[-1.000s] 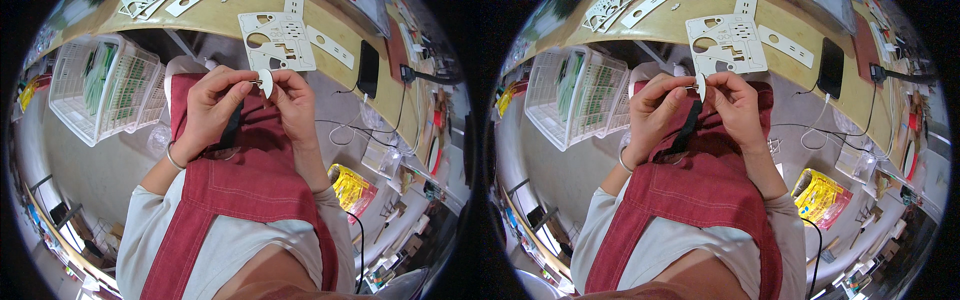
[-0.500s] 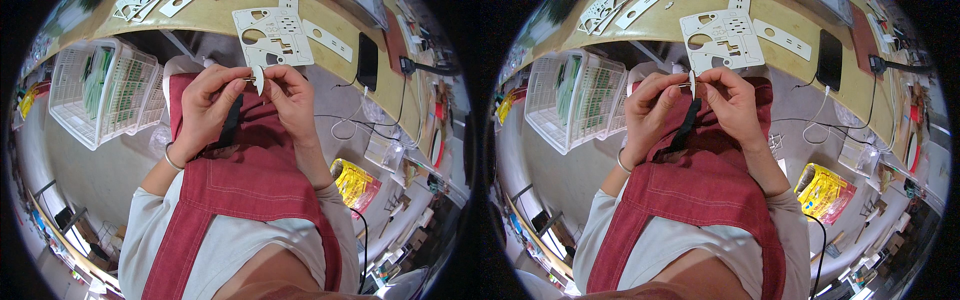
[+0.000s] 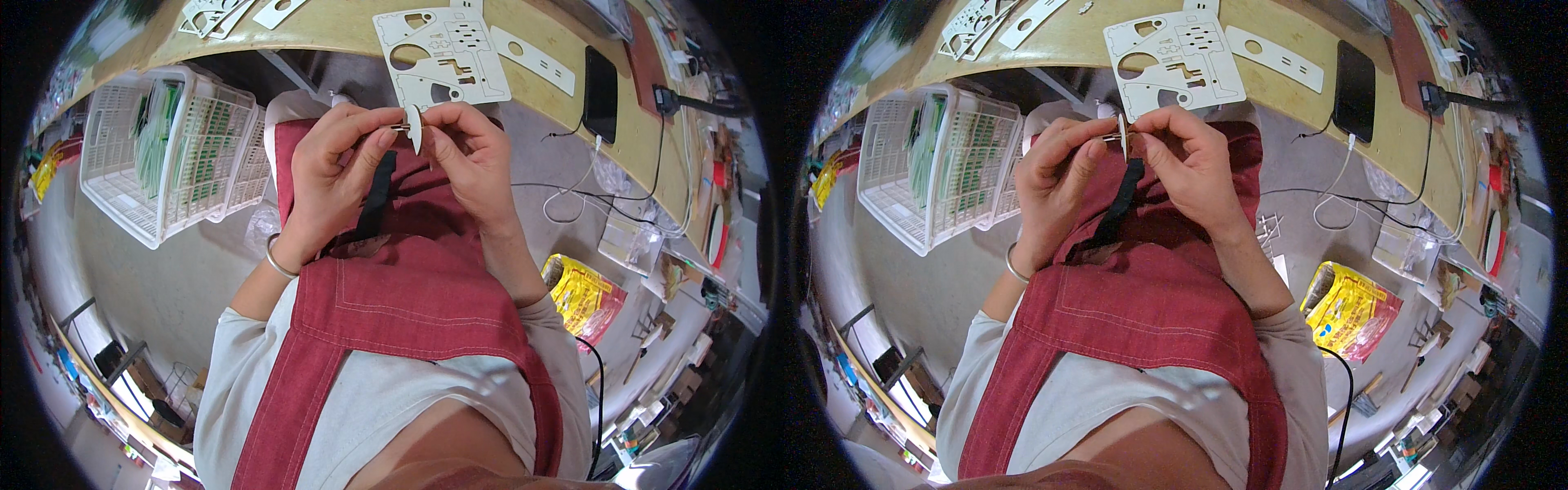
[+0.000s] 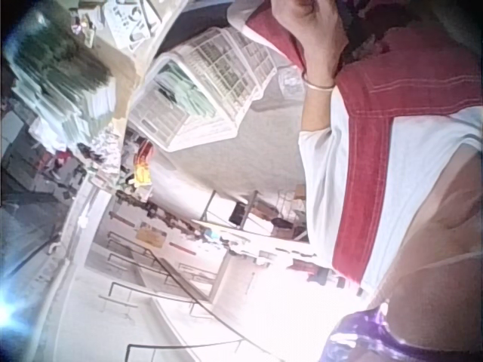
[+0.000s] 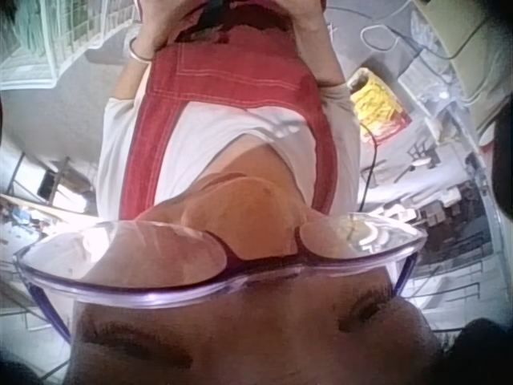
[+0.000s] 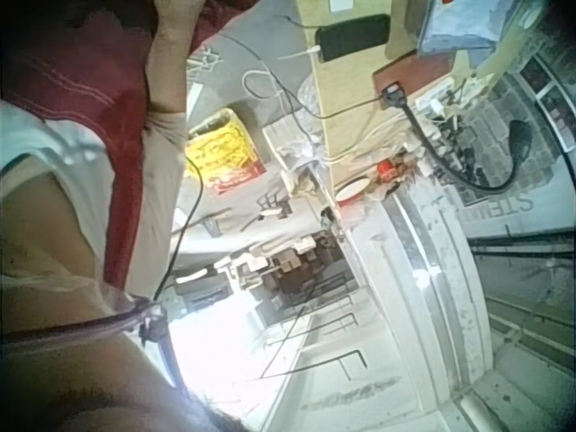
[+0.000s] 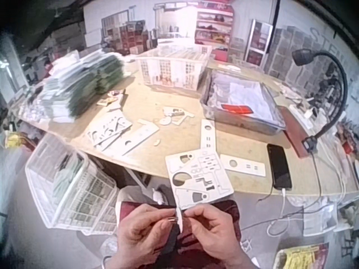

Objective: The person removes small pre-cut pieces from a plastic sprue and assembles them by hand into a small model. The person repeatedly snaps off parts, aligns them, and joins them together on a cluttered workbench.

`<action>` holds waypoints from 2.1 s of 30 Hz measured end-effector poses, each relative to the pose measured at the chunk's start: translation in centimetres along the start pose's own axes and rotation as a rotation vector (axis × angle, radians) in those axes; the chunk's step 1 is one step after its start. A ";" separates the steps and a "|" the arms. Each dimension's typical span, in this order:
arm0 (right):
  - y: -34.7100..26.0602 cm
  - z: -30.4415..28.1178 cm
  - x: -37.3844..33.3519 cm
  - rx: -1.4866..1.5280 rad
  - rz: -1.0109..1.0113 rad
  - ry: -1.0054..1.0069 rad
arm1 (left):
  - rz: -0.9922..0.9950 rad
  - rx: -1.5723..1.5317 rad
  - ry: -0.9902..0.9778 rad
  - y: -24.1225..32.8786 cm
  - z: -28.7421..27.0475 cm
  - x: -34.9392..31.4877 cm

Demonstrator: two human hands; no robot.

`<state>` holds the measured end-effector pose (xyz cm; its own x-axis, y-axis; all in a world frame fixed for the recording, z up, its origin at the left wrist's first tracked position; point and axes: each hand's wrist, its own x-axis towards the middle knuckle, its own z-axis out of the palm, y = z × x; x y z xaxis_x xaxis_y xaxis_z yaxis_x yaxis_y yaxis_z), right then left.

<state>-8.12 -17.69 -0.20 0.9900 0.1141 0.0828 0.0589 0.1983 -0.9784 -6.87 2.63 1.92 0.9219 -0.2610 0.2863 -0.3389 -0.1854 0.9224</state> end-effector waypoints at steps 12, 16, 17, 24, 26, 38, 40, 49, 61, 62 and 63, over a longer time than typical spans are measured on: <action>0.1 0.2 0.1 0.008 -0.030 0.003 | 0.076 -0.011 0.088 -0.7 1.2 0.1; -0.2 0.5 0.0 -0.002 -0.037 0.000 | 0.103 0.052 0.129 -0.3 1.4 0.2; -0.2 0.6 0.0 -0.018 -0.033 -0.002 | 0.123 0.078 0.133 -0.4 1.4 0.2; 0.2 1.3 -0.2 -0.152 -0.164 0.055 | 0.138 0.169 0.152 -0.2 1.4 0.2; 0.8 1.2 -0.1 -0.256 -0.269 0.062 | 0.128 0.169 0.148 0.0 1.4 0.1; -0.2 1.6 0.3 -0.523 -0.496 0.138 | -0.150 -0.254 0.087 0.3 1.7 -0.7; -0.4 1.5 0.4 -0.528 -0.505 0.148 | -0.258 -0.409 0.111 0.5 1.8 -0.7; -0.9 1.6 0.0 -0.556 -0.475 0.147 | -0.181 -0.395 0.177 -0.1 2.3 -0.7; -0.3 1.6 -0.2 -0.747 -0.593 0.183 | 0.006 -0.175 0.063 -0.8 1.8 -1.4; -0.2 1.7 -0.1 -0.768 -0.625 0.190 | 0.003 -0.199 0.057 -0.6 1.9 -1.3; -0.1 1.7 -0.1 -0.761 -0.622 0.191 | -0.001 -0.222 0.052 -0.5 2.1 -1.2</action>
<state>-8.50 -16.03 0.23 0.7552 0.0306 0.6548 0.5738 -0.5137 -0.6379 -8.20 1.08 0.61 0.9326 -0.2110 0.2928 -0.2934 0.0291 0.9555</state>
